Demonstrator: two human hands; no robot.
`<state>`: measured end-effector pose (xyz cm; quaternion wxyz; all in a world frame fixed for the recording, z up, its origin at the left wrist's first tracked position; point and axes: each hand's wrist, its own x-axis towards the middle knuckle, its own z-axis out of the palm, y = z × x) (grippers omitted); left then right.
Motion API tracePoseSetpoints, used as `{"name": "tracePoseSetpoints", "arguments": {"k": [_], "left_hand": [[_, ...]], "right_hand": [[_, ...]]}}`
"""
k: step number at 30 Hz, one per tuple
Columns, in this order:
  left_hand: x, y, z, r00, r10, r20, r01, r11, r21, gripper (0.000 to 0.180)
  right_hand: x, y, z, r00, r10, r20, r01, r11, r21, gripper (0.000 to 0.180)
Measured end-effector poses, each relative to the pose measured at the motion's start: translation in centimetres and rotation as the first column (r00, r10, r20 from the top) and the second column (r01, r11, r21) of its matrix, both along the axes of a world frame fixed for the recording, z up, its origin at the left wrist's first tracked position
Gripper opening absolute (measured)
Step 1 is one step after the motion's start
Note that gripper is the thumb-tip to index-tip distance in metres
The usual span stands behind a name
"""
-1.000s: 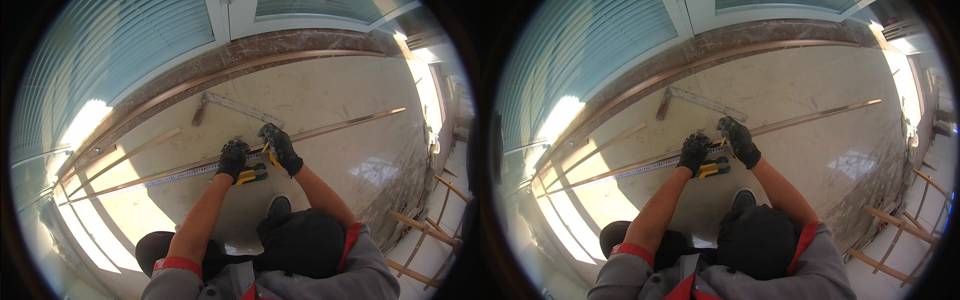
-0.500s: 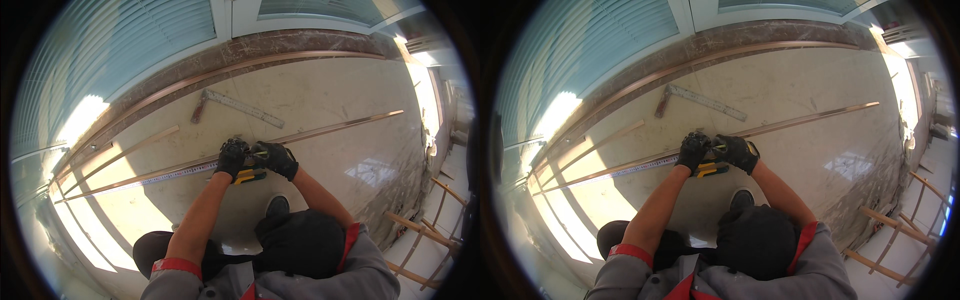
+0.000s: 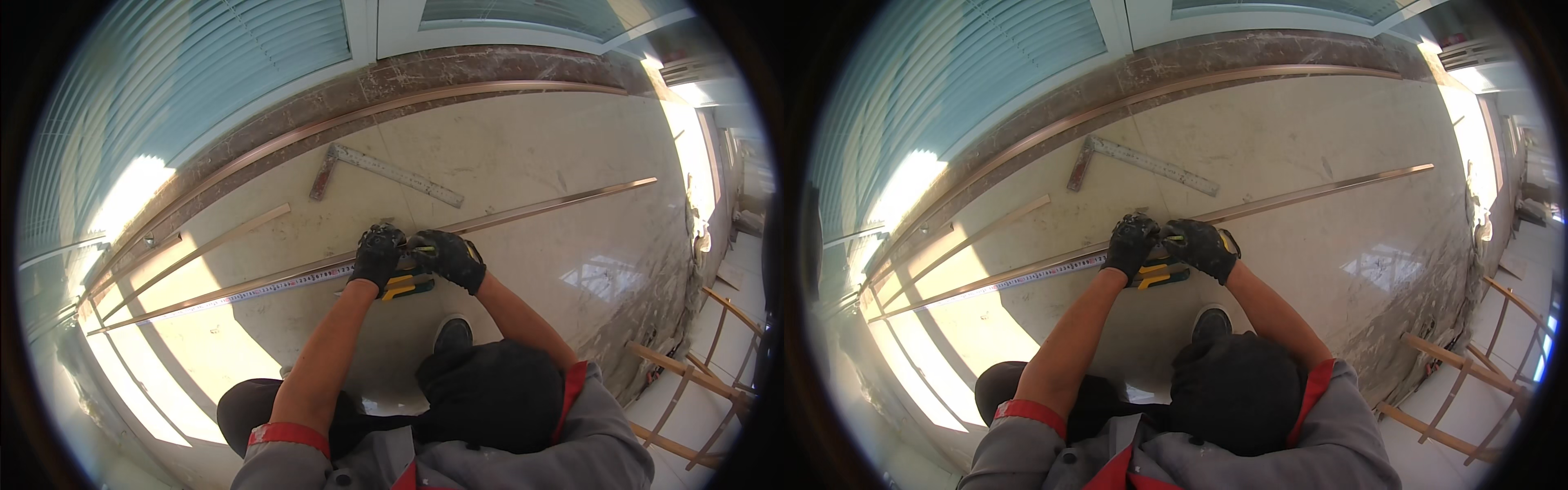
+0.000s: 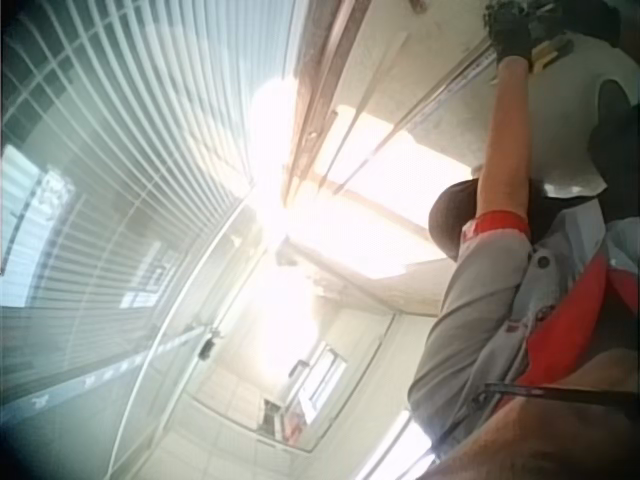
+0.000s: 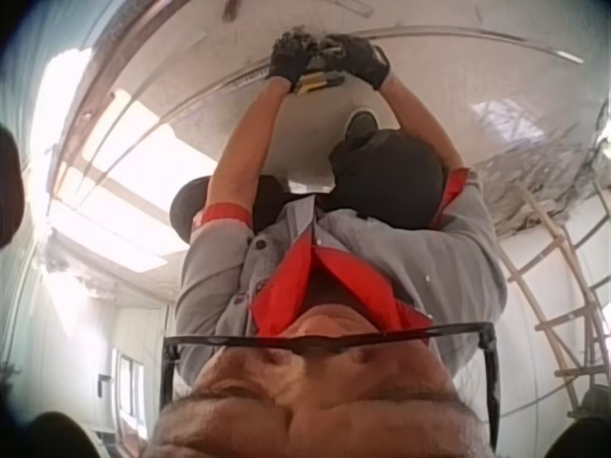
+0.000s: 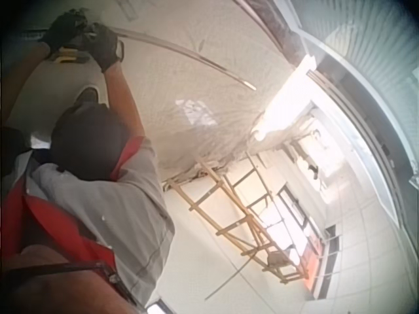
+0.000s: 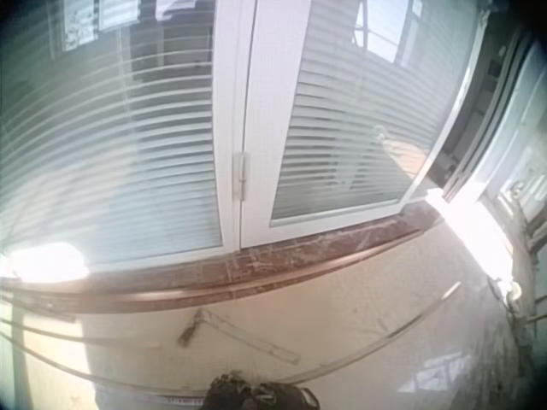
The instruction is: The person measures a long metal strip using a tape measure and marks it with a pencil. They then use a square ruler to draw a straight line across the strip. Finally, they use tin snips to cut the metal strip along the marked line.
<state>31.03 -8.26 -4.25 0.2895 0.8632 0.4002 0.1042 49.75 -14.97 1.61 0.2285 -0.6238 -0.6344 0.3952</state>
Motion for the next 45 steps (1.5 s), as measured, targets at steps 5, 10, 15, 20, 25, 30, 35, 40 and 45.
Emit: {"name": "tracePoseSetpoints", "arguments": {"k": [5, 10, 15, 20, 25, 30, 35, 40, 45], "left_hand": [[-0.1, 0.0, 0.0, 1.0, -0.001, -0.002, 0.001, 1.0, -0.001, 0.014], [0.1, 0.0, 0.4, 1.0, -0.002, -0.016, 0.002, 1.0, -0.008, 0.014], [-0.2, 0.0, 0.0, 0.999, 0.004, -0.034, -0.004, 1.0, -0.009, 0.013], [0.3, 0.1, 0.5, 0.999, -0.019, -0.04, 0.018, 0.999, -0.027, 0.014], [0.0, 0.1, 0.9, 0.996, -0.021, -0.083, 0.016, 0.998, -0.063, 0.012], [0.1, 0.0, 0.0, 0.998, -0.027, -0.06, 0.026, 1.0, -0.016, 0.014], [-0.2, -0.1, -0.4, 0.999, -0.021, -0.029, 0.022, 1.0, 0.017, 0.015], [-0.3, -0.1, 0.0, 0.999, -0.021, -0.029, 0.021, 1.0, -0.003, 0.014], [0.1, 0.1, 0.6, 0.999, -0.029, -0.033, 0.03, 0.999, 0.016, 0.014]], "right_hand": [[0.0, -0.1, -1.3, 1.0, 0.005, 0.03, -0.004, 1.0, -0.012, 0.032], [0.2, -0.4, -2.1, 1.0, 0.005, 0.026, -0.006, 1.0, 0.026, 0.034], [0.0, 0.0, -1.5, 1.0, 0.012, -0.006, -0.012, 1.0, -0.026, 0.036], [0.4, -0.8, -3.5, 0.999, -0.004, 0.045, 0.002, 0.998, 0.055, 0.035], [0.2, 0.2, -1.4, 0.995, -0.027, -0.093, 0.02, 0.997, -0.08, 0.035], [0.2, -0.3, -2.8, 0.999, -0.032, -0.035, 0.032, 0.999, -0.003, 0.032], [0.0, 0.0, -1.6, 0.99, -0.087, -0.114, 0.078, 0.993, -0.084, 0.032], [-0.2, -0.1, -2.2, 0.997, -0.037, -0.072, 0.034, 0.999, -0.037, 0.031], [0.1, -0.4, -3.5, 0.989, -0.091, -0.121, 0.092, 0.996, 0.01, 0.023]]}}
